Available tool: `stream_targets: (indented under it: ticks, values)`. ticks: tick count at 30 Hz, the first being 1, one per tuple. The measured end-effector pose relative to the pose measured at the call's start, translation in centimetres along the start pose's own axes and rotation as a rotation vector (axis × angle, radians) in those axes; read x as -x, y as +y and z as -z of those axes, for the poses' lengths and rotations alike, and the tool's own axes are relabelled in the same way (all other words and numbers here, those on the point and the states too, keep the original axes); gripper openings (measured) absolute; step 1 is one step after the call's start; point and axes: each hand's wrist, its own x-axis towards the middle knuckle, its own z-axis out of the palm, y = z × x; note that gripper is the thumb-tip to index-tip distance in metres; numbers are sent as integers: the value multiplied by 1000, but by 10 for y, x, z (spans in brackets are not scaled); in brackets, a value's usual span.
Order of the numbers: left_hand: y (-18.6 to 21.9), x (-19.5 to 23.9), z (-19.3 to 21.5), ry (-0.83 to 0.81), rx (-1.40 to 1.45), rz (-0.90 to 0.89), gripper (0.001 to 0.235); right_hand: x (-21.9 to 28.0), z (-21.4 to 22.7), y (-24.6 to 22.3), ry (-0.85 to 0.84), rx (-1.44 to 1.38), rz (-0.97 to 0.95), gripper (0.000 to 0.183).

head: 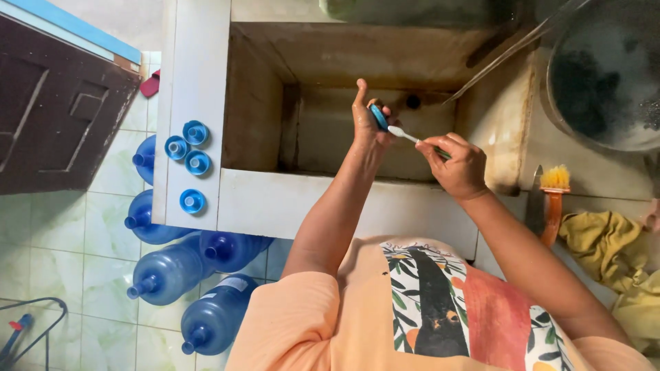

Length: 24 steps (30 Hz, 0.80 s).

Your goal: Washing and scrubbing blue plastic bottle caps under a running tap using a toothbrush.

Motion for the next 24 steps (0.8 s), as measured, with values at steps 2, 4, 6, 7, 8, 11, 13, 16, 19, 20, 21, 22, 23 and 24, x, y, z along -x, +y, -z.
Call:
stream_targets:
  ticks: [2, 4, 6, 7, 8, 11, 13, 16, 19, 20, 21, 22, 23, 24]
  values:
    - [-13, 6, -1, -29, -35, 45, 68, -4, -5, -3, 22, -10, 10, 15]
    - [-21, 7, -11, -82, -65, 82, 71, -10, -3, 0, 54, -10, 40, 14]
    - [-15, 7, -13, -51, -42, 100, 63, -12, -8, 1, 76, -10, 45, 17]
    - [-10, -3, -6, -49, -36, 98, 63, -6, -2, 3, 70, -11, 48, 17]
    - [-5, -14, 1, -87, 31, 85, 64, 0, 3, 4, 26, 26, 47, 17]
    - [-5, -27, 16, -155, 79, 100, 63, 6, 11, 3, -19, 55, 10, 16]
    - [-17, -18, 15, -191, 48, 136, 63, 1, 9, -2, -9, 51, -31, 17]
    - [-29, 1, 0, -302, -220, -119, 67, -17, 4, -7, 125, 31, 74, 17]
    - [-23, -5, 18, -196, -424, -189, 68, -8, 3, -17, 77, -17, 23, 16]
    - [-20, -16, 25, -323, -365, -261, 68, -4, 6, -21, 40, -31, -7, 17]
    - [-20, -27, 33, -452, -306, -327, 70, 2, 12, -25, 3, -40, -41, 17]
    - [-18, -23, 31, -450, -302, -330, 70, 2, 10, -25, -1, -40, -38, 17]
    - [-19, -19, 28, -462, -378, -383, 71, 3, 10, -24, 12, -26, -41, 18]
    - [-21, -14, 25, -474, -455, -436, 72, 4, 11, -22, 25, -11, -44, 19]
